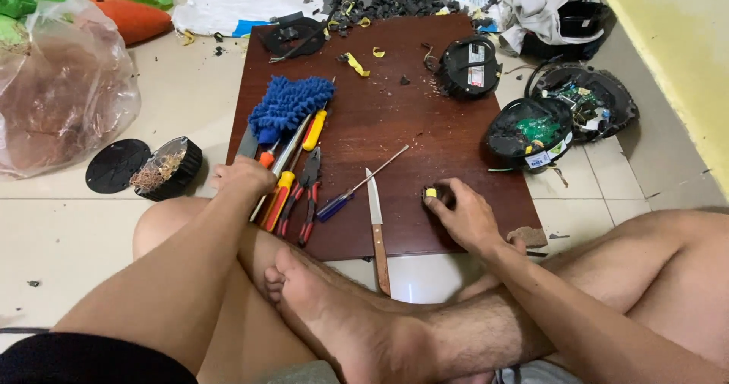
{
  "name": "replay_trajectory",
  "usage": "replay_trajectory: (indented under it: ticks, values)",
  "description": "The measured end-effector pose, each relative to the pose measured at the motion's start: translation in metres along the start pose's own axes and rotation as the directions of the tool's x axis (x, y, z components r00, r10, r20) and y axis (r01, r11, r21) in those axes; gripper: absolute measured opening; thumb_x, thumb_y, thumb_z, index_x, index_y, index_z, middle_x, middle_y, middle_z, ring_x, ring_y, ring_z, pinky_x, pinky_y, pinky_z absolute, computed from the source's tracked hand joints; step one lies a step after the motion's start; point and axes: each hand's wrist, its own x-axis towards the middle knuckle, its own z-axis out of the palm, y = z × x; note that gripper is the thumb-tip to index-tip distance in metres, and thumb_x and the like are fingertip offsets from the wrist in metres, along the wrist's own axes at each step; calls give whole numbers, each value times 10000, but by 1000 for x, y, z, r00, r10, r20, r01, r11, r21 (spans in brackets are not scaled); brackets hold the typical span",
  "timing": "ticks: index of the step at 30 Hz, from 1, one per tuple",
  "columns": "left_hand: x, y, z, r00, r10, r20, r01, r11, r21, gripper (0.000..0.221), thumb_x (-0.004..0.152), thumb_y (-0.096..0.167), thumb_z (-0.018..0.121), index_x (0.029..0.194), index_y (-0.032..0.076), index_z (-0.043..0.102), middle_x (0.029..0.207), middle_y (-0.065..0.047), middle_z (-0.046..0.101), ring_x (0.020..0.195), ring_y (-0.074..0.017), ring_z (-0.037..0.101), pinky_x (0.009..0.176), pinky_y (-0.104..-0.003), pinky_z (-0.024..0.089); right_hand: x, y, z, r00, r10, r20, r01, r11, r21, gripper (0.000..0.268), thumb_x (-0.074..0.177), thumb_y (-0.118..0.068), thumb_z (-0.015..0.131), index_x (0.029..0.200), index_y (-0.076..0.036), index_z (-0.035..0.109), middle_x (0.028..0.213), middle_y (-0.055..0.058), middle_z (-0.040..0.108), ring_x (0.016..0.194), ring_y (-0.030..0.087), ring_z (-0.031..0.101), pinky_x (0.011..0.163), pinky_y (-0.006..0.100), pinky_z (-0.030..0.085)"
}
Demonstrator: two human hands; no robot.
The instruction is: The person sits on the floor and uses a screwdriver to pry open a black circular electronic device. They then use a knife to cut yellow tape from a small component, wipe the area with a blue duster, and use a hammer to tap the component.
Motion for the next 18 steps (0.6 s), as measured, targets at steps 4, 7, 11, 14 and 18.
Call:
replay_trajectory:
  ticks: [4, 7, 11, 14, 18]
  values:
    - [-42, -7, -12, 962, 261, -76, -239, 945, 223, 526, 917, 333, 534, 1357, 46, 534, 1316, -278, 659, 1287, -476, 614, 1124, -544, 399, 0, 7, -2, 999, 43, 26, -45, 996, 83, 618, 900, -444, 728, 1463, -234, 584, 1213, 111, 740, 1262, 360, 667, 1086, 563, 511]
    - [-110, 1, -24, 937, 334, -106, -299, 920, 255, 470, 939, 434, 509, 1254, 126, 669, 1185, -203, 778, 1180, -419, 717, 1062, -504, 469, -9, 2, -8, 999, 12, -39, -10, 999, 37, 620, 904, -375, 717, 1488, -239, 559, 1278, 126, 697, 1286, 382, 642, 1089, 578, 509]
    - [-214, 27, -36, 854, 509, 104, -509, 860, -33, 516, 954, 448, 556, 1249, 95, 787, 1208, -206, 780, 1219, -444, 695, 1054, -561, 536, -24, -18, -4, 877, -464, -128, 434, 877, -206, 687, 841, -239, 806, 1480, -253, 553, 1185, 72, 589, 1145, 361, 676, 902, 503, 610]
    - [-256, 53, -19, 779, 584, 228, -584, 808, -73, 466, 984, 409, 581, 1280, 103, 770, 1163, -233, 777, 1185, -418, 725, 994, -522, 586, -58, -41, -5, 801, -597, -38, 546, 756, -362, 516, 894, -254, 729, 1385, -241, 572, 1060, 40, 527, 987, 320, 703, 798, 460, 653]
    - [-268, 66, 1, 732, 618, 287, -626, 776, -76, 553, 974, 507, 549, 1268, 90, 764, 1189, -244, 761, 1210, -456, 696, 1003, -531, 578, -50, -21, -4, 770, -622, -142, 537, 752, -381, 328, 891, -258, 724, 1185, -177, 603, 1026, 15, 540, 975, 285, 709, 767, 419, 638]
